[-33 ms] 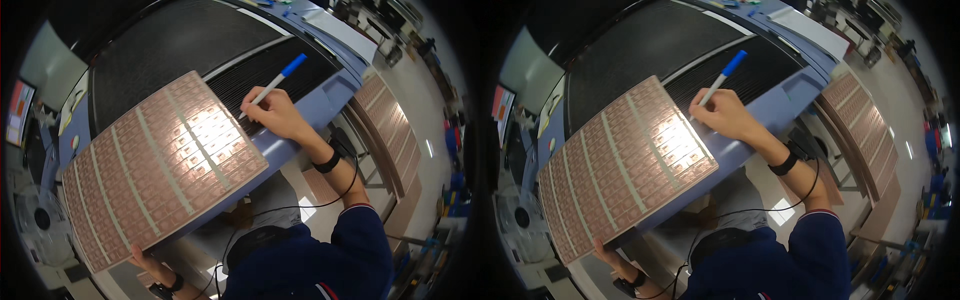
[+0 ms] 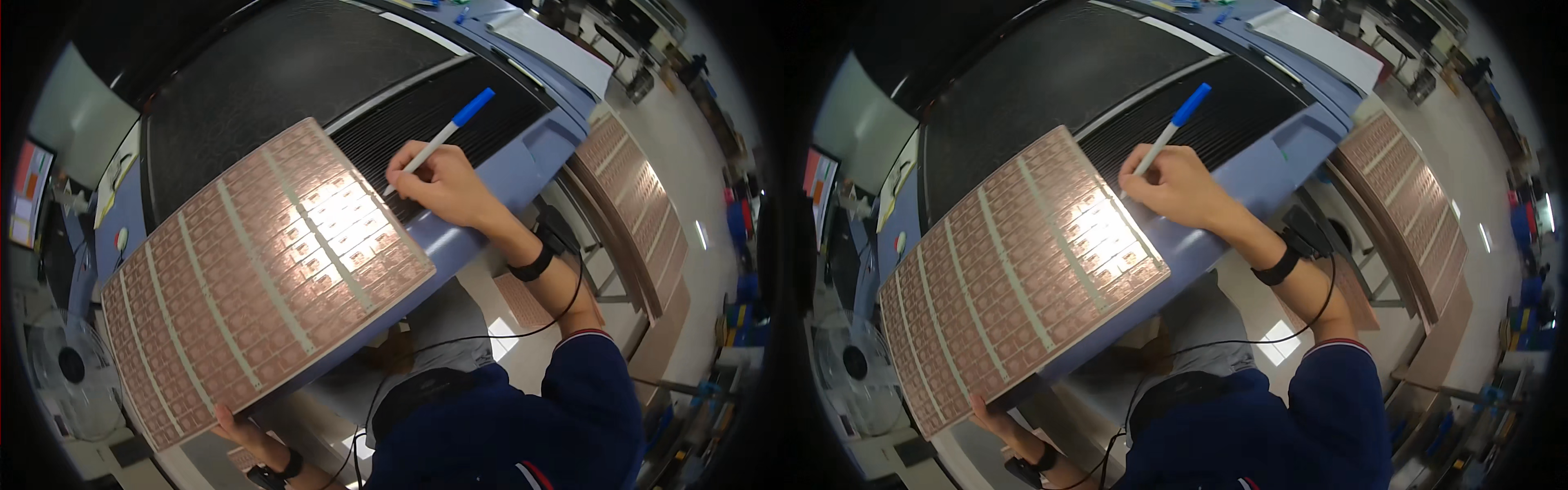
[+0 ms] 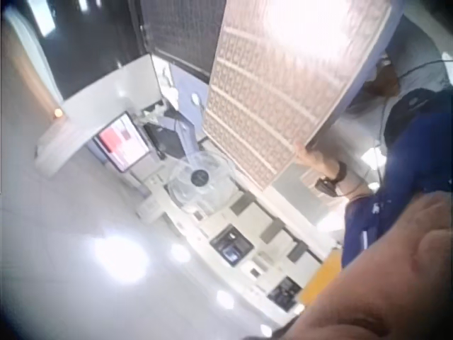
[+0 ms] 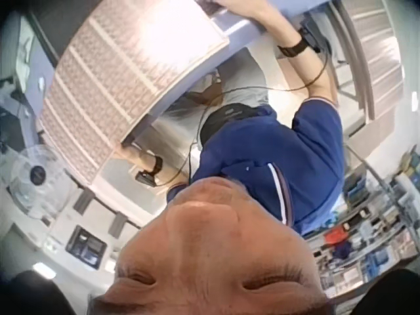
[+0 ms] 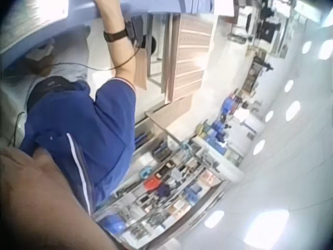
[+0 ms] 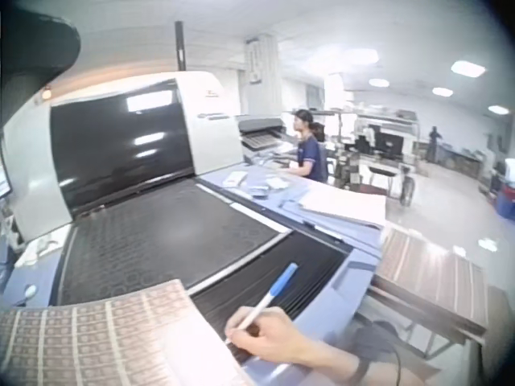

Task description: The recorder is inspecting copper-plated circuit board sheets and marking them with a pen at a workstation.

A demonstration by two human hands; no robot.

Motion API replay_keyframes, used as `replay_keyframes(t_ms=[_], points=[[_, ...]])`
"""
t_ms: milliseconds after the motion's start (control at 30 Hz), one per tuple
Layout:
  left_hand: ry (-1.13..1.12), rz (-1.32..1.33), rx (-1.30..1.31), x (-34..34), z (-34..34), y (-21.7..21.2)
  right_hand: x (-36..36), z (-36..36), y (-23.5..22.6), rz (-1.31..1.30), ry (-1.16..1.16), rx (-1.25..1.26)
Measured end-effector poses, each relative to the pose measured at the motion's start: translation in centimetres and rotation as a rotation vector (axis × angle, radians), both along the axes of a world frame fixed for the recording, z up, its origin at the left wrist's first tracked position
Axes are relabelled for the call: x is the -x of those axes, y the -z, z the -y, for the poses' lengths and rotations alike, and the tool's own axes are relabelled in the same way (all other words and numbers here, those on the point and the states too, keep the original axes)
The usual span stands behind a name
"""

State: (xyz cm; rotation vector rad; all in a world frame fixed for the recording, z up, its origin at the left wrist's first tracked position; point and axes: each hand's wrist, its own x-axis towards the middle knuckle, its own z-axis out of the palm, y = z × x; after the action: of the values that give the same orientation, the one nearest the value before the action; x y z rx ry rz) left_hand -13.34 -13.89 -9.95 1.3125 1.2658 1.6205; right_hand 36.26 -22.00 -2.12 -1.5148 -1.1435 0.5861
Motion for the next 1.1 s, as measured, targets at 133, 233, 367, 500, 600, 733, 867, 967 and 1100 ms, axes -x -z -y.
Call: replay_keyframes(t_ms=[133,233,367,500,600,733,867,967,1100], points=[[-0.079,-0.079,-0.036,0.6,0.2,0.3,0.2,0.5,-0.8,0.112,-0.012,-0.025],[0.059,-0.065,-0.010,-0.1,0.7,-1.2,0.2,0.2,-0.1,0.133,-0.018,-0.102],[0.021,0.018,-0.067,-1.2,0.7,-1.9,0.5,0.1,-0.6,0.120,-0.037,-0.107],[0.130,-0.071,-0.048,4.8,-1.0,0.8,0.4,0.0,-0.2,0.131,-0.012,-0.133],[0.150,-0.080,-0.022,2.4,-0.3,-0.5,0.3,-0.2,0.0,0.137,-0.014,-0.127],[0.096,-0.045,-0.064,0.7,-0.1,-1.2,-0.1,0.0,-0.1,0.133,-0.051,-0.084],[0.140,-0.051,-0.009,4.5,-1.0,0.8,0.1,0.1,-0.2,0.138,-0.040,-0.099],[0.099,-0.063,-0.019,1.2,0.0,-1.3,0.3,0.2,0.0,0.078,-0.051,-0.088],[0.065,-0.064,0.004,1.1,0.3,-1.5,0.6,0.6,-0.1,0.103,-0.080,-0.046]])
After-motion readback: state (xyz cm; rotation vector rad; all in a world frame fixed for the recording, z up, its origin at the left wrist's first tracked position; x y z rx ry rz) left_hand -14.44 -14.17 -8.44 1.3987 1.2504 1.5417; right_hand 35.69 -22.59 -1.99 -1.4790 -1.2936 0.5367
